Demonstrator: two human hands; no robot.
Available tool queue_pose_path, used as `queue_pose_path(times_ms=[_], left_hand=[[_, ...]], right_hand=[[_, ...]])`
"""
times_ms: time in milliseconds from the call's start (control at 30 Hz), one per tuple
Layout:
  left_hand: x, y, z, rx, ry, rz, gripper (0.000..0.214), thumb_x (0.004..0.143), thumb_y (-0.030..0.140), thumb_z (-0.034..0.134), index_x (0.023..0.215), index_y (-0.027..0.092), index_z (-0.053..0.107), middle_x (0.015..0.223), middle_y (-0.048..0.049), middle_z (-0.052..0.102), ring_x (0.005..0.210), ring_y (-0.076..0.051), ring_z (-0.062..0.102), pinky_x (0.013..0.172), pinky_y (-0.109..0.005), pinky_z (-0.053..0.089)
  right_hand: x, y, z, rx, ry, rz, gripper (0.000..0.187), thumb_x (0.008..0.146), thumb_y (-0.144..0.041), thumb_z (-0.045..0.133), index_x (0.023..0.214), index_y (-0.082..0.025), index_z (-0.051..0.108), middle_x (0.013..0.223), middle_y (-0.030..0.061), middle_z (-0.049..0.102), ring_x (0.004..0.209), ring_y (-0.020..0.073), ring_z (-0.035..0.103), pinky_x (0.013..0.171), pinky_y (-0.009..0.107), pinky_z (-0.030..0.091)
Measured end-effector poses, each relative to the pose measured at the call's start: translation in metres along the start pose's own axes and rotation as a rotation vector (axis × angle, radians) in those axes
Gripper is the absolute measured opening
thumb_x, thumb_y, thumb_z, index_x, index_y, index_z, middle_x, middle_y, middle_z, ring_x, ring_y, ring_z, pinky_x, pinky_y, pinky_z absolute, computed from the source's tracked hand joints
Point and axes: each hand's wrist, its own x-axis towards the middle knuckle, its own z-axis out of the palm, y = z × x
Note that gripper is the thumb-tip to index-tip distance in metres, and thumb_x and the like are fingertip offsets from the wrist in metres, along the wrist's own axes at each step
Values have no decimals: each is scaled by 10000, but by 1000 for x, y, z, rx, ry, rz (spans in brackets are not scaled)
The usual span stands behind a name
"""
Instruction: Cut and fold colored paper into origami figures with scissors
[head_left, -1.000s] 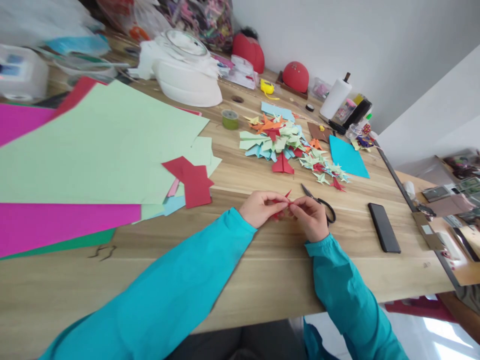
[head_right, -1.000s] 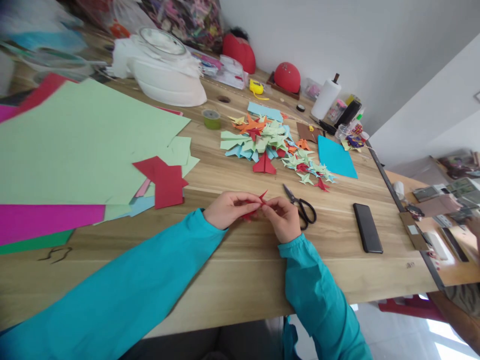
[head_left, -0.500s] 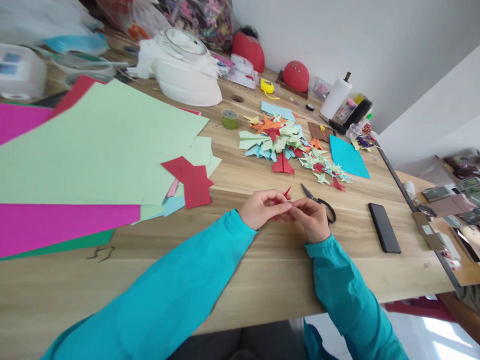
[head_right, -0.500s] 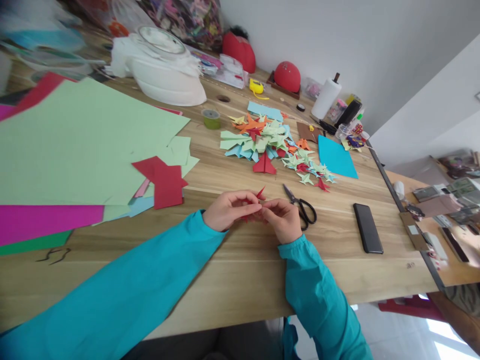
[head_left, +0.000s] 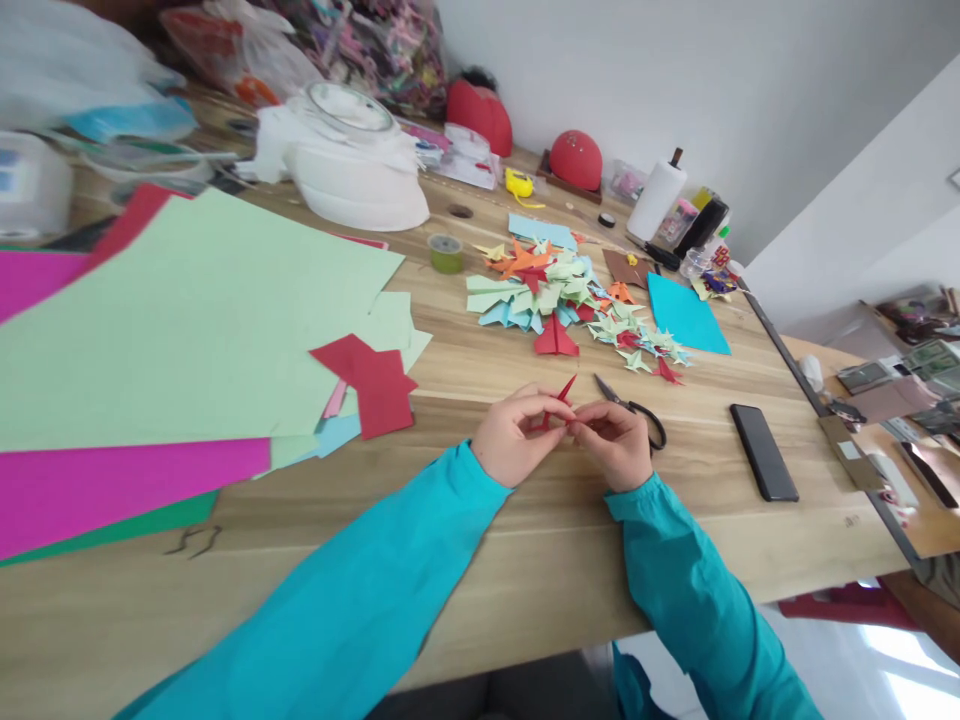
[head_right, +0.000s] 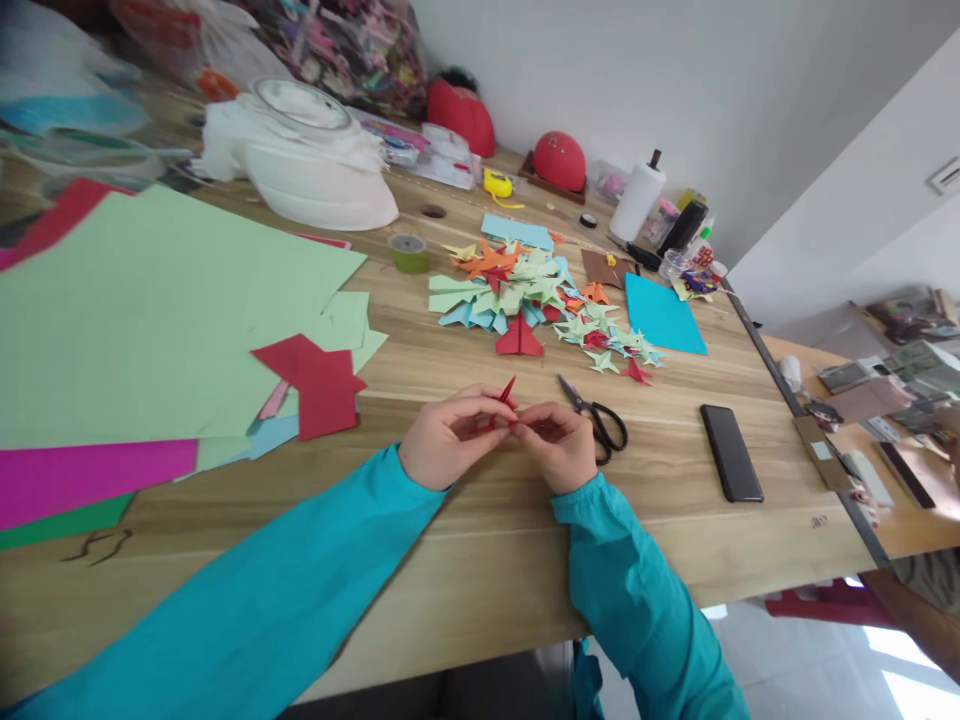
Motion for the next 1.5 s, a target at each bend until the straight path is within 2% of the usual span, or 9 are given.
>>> queue_pose_path(times_ms=[267, 433, 500, 567, 667, 833, 1167, 1367, 1500], left_hand=[[-2, 1, -2, 28, 16, 24, 57, 674, 183, 659, 724, 187, 687, 897, -67, 619, 851, -176, 610, 744, -279, 524], [-5, -2, -3, 18, 54, -10, 132, 704, 279, 682, 667, 173, 612, 943, -71, 604, 849, -175, 609, 726, -276, 518], [-7, -7, -2, -32, 113, -53, 206, 709, 349, 692, 765, 179, 589, 1011, -70, 597, 797, -159, 616, 669, -267, 525], [-8, -13, 0, -73, 149, -104, 394, 705, 387, 703, 1024, 216, 546, 1061, -66, 593, 757, -143, 626, 623, -257, 528], [-9, -18, 4, -76, 200, -146, 661, 677, 383, 736, 1231, 240, 405, 975, -44, 623, 746, -137, 640, 653, -251, 532], [-8, -15, 5, -166, 138, -276, 535, 643, 370, 759, 1073, 184, 501, 707, 10, 622, 605, -133, 606, 525, -237, 522], [-10, -23, 3, -303, 137, -439, 434, 614, 322, 769, 979, 157, 601, 701, 17, 618, 492, -102, 585, 431, -208, 480], [-5, -24, -1, -339, 89, -483, 406, 550, 210, 743, 923, 140, 600, 651, 26, 618, 460, -116, 583, 423, -226, 473], [-3, -19, 0, -336, 119, -494, 380, 513, 147, 680, 884, 138, 600, 612, 43, 607, 439, -103, 564, 428, -219, 461]], right_hand=[[-6, -2, 1, -185, -33, -156, 95, 736, -298, 697, 752, -211, 664, 754, 47, 671, 714, 178, 628, 670, 319, 525], [-6, -1, 3, -80, -6, -114, 95, 743, -299, 682, 713, -211, 662, 729, 44, 674, 700, 175, 626, 657, 318, 526], [-4, 1, 4, -33, -1, -83, 113, 730, -311, 692, 691, -209, 665, 709, 43, 675, 685, 174, 624, 647, 316, 525], [-3, 3, 5, 2, 2, -72, 106, 728, -298, 693, 684, -205, 669, 694, 43, 672, 672, 169, 621, 640, 312, 522], [-2, 7, 4, 29, 7, -87, 72, 731, -258, 691, 697, -197, 675, 702, 45, 672, 681, 165, 626, 643, 305, 525], [0, 12, 0, 38, -45, -112, 81, 738, -245, 694, 710, -169, 681, 712, 59, 676, 669, 153, 630, 629, 284, 536], [2, 3, -4, -175, -107, -298, 93, 775, -225, 668, 705, -166, 682, 702, 70, 694, 671, 154, 644, 654, 283, 534], [2, 4, -6, -294, -143, -404, 89, 794, -201, 639, 721, -168, 676, 730, 69, 696, 689, 148, 650, 666, 270, 544], [0, 6, -6, -344, -192, -468, 85, 814, -184, 612, 761, -170, 677, 776, 73, 689, 698, 137, 651, 667, 251, 551]])
